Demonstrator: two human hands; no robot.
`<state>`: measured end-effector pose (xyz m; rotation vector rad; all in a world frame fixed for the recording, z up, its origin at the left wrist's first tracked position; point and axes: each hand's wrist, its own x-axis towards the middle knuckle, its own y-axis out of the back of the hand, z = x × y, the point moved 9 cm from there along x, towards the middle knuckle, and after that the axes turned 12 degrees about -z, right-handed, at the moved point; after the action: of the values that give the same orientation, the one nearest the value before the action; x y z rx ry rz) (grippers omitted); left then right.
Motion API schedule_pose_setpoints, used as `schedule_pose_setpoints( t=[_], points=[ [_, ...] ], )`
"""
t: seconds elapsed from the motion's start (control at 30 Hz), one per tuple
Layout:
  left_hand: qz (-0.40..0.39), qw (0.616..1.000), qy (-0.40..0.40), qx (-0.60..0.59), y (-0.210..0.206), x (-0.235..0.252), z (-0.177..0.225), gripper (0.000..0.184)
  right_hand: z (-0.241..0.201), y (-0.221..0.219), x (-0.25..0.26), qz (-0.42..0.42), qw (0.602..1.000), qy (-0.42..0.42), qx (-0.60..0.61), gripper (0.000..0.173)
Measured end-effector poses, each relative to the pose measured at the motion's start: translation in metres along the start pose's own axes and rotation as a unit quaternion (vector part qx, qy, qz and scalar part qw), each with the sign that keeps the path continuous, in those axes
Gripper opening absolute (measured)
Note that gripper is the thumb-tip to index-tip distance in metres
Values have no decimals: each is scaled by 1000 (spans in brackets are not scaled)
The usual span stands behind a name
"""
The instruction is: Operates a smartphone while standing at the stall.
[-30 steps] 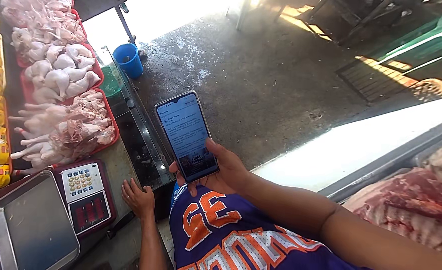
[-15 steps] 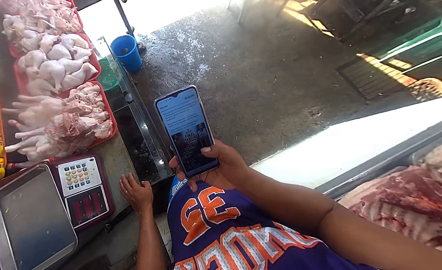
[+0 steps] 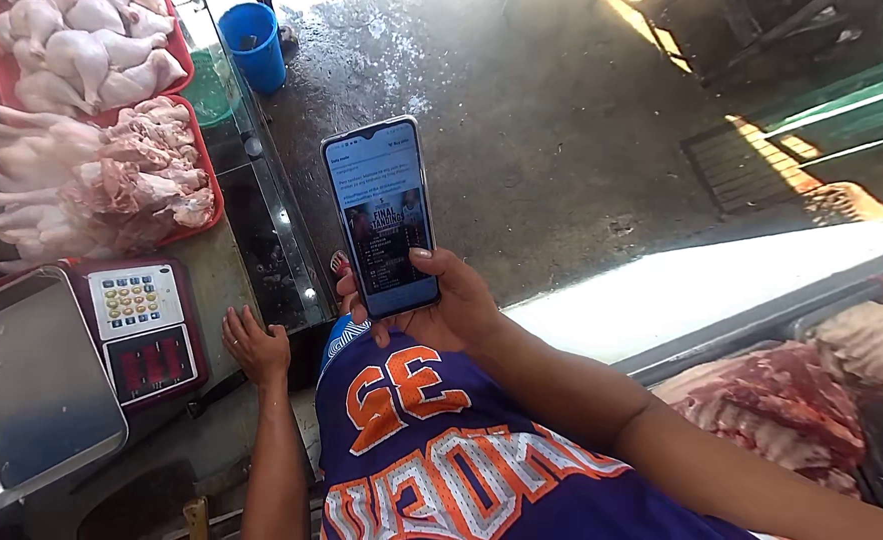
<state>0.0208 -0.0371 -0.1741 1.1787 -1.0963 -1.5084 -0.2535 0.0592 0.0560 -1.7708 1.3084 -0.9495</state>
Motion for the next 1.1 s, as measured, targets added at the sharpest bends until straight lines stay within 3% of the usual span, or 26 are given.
schedule_pose_setpoints(
  t=[0.47,1.1],
  points=[
    [-4,1000,-2,-11,-1,2,-1,63,8,18,6,17,1000,-6,24,49],
    [-1,1000,-2,-14,-2,3,-1,63,4,8,4,5,1000,4,21,56]
  ],
)
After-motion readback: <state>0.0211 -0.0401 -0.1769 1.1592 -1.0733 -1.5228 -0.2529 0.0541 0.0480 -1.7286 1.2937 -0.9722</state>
